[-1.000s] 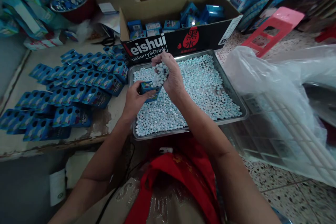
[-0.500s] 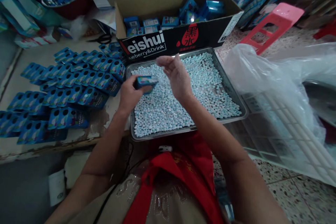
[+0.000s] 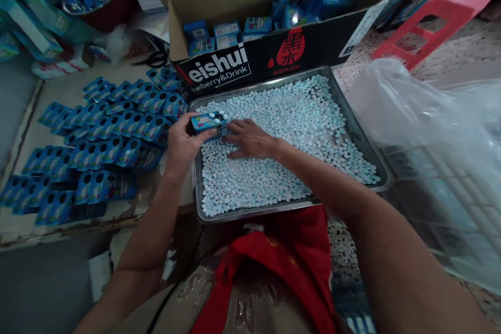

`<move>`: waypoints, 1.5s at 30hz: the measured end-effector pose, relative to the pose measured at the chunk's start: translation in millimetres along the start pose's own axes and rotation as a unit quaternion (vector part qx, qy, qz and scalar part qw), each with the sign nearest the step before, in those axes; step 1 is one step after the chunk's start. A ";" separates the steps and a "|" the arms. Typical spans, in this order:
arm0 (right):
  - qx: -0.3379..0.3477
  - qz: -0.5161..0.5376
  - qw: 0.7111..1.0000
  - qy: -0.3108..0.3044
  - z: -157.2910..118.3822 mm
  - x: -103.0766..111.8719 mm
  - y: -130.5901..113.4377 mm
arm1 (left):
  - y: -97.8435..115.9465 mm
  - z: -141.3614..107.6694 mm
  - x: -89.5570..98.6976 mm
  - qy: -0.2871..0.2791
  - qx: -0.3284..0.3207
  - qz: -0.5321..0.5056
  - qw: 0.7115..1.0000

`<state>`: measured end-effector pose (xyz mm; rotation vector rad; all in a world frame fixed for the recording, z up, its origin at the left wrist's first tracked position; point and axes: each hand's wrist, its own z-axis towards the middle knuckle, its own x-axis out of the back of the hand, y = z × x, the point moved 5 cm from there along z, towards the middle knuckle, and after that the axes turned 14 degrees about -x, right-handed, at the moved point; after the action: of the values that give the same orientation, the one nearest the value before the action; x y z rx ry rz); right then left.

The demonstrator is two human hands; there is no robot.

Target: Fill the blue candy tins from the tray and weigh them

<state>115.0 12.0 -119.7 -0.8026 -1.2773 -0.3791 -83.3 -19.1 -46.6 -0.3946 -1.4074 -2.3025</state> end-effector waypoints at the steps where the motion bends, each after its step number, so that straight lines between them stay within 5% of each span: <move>1: -0.017 0.015 1.000 0.011 1.6 0.2 5.8 | 2.9 1.6 4.6 0.003 -0.008 0.021 1.000; 3: -0.085 0.075 0.993 0.039 -2.5 3.0 16.9 | 9.1 3.0 9.8 -0.005 -0.024 0.060 0.998; 5: -0.196 0.205 0.955 0.088 -12.3 10.6 28.1 | 16.3 1.1 8.9 -0.027 -0.037 0.100 0.994; 6: -0.258 0.300 0.911 0.118 -17.9 15.0 33.5 | 20.5 -0.8 6.6 -0.039 -0.043 0.120 0.991; 8: -0.351 0.510 0.769 0.159 -26.8 21.3 39.6 | 29.8 -5.3 -0.4 -0.066 -0.060 0.151 0.984; 10: -0.359 0.679 0.618 0.167 -27.2 28.8 34.6 | 37.9 -8.9 -8.0 -0.087 -0.075 0.162 0.980; 11: -0.341 0.733 0.565 0.165 -24.8 34.9 29.2 | 39.9 -10.0 -11.1 -0.092 -0.073 0.158 0.980; 14: -0.273 0.801 0.505 0.172 -17.1 56.8 11.3 | 35.1 -12.5 -17.0 -0.089 -0.018 0.094 0.991; 16: -0.243 0.796 0.523 0.184 -13.2 69.2 0.4 | 27.6 -15.9 -20.7 -0.076 0.028 0.019 0.997; 22: -0.198 0.706 0.638 0.237 -5.9 91.8 -11.7 | 19.1 -30.1 -36.7 -0.026 0.086 -0.155 0.984; 33: -0.158 0.603 0.731 0.276 -3.9 90.3 -6.8 | 25.3 -20.2 -44.8 -0.031 0.083 -0.107 0.990; 39: -0.256 0.358 0.839 0.319 -53.3 82.9 59.5 | 31.3 -15.8 -29.8 -0.017 0.035 -0.039 0.998; 42: -0.362 0.234 0.833 0.348 -77.0 71.5 100.3 | 20.8 -16.9 -37.3 -0.030 0.051 -0.067 0.996; 45: -0.396 0.191 0.838 0.323 -79.2 62.3 115.8 | 8.9 -17.4 -53.5 -0.024 0.079 -0.138 0.987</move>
<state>264.0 45.0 -103.6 -1.4429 -0.2604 -0.7928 -32.7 -27.7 -71.2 -0.2199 -1.7495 -2.3836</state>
